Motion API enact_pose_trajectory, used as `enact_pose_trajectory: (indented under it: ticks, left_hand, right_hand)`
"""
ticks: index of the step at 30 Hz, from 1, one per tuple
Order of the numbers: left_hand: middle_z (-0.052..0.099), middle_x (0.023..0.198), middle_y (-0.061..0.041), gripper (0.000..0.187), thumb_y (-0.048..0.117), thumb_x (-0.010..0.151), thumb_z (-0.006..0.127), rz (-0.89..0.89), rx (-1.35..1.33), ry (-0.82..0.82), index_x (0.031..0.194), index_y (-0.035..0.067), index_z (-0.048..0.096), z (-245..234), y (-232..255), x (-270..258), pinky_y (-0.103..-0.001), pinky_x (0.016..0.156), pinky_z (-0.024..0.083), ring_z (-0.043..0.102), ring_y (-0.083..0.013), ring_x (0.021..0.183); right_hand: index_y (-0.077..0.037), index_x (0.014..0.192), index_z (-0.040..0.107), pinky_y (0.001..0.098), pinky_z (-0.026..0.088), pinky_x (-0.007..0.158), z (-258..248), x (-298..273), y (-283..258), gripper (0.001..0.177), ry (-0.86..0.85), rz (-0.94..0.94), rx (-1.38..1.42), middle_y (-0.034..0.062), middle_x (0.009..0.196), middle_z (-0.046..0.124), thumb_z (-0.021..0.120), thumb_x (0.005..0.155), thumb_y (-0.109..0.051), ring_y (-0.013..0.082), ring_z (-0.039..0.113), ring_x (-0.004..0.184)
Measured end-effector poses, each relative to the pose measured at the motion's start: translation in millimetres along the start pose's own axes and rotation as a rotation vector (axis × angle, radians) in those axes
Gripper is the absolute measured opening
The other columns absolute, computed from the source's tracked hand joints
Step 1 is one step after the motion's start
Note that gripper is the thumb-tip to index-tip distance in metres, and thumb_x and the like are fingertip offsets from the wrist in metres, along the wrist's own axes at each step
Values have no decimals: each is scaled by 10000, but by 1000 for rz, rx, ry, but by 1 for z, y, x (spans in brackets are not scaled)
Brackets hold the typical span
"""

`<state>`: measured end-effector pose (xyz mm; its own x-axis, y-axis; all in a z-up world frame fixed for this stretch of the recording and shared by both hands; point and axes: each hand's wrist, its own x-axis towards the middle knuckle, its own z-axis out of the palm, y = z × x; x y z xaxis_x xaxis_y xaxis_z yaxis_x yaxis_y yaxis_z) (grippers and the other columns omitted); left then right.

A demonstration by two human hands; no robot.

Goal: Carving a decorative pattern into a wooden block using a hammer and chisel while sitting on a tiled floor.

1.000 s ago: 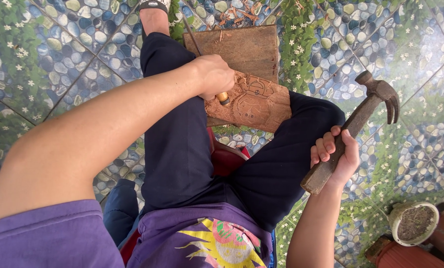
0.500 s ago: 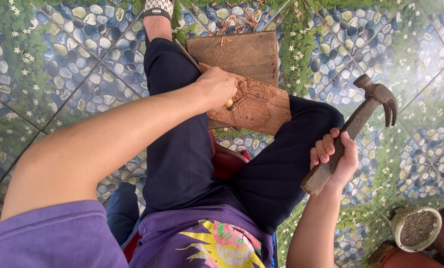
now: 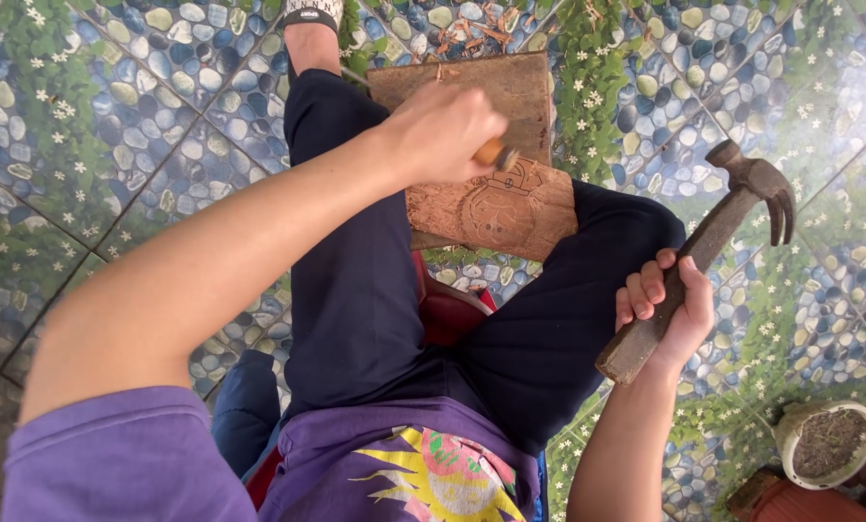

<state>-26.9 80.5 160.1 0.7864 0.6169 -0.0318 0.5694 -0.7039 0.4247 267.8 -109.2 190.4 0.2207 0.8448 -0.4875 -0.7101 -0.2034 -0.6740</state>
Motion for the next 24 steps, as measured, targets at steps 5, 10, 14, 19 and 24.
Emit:
enact_pose_trajectory:
  ticks: [5, 10, 14, 19, 24]
  left_hand:
    - [379, 541, 98, 624, 774, 883, 425, -83, -555, 288, 684, 186, 487, -47, 38, 25, -210, 452, 346, 384, -38, 441]
    - [425, 629, 68, 600, 721, 920, 327, -122, -886, 386, 823, 175, 555, -31, 29, 31, -215, 500, 342, 385, -61, 495]
    - [425, 622, 72, 579, 651, 938, 423, -395, -1034, 656, 1005, 125, 653, 8, -5, 24, -211, 484, 347, 421, -67, 529]
    - [364, 564, 31, 455, 584, 885, 576, -509, -1344, 940, 735, 175, 442, 14, -17, 25, -258, 382, 298, 348, -85, 441]
    - [350, 515, 58, 555, 683, 755, 624, -667, -1279, 847, 565, 224, 378, 3, -6, 26, -266, 529, 332, 372, -90, 491]
  right_hand:
    - [-86, 955, 551, 265, 346, 366, 6, -1, 0, 175, 37, -2, -29, -15, 601, 408, 525, 1015, -249, 96, 353, 421]
    - [-86, 955, 557, 267, 343, 365, 4, -1, -1, 177, 60, 5, -10, -13, 602, 416, 530, 1014, -251, 98, 356, 419]
    - [-95, 948, 544, 259, 335, 358, 3, -2, -2, 168, 69, 4, -45, -24, 598, 404, 529, 1011, -251, 88, 336, 412]
    - [-98, 961, 550, 255, 328, 370, 5, 1, -3, 168, 73, 28, -27, -27, 601, 406, 532, 1016, -256, 88, 333, 416]
    - [-93, 983, 558, 253, 330, 373, -1, 5, -2, 170, 53, 30, -24, -30, 604, 415, 545, 1008, -261, 87, 345, 421]
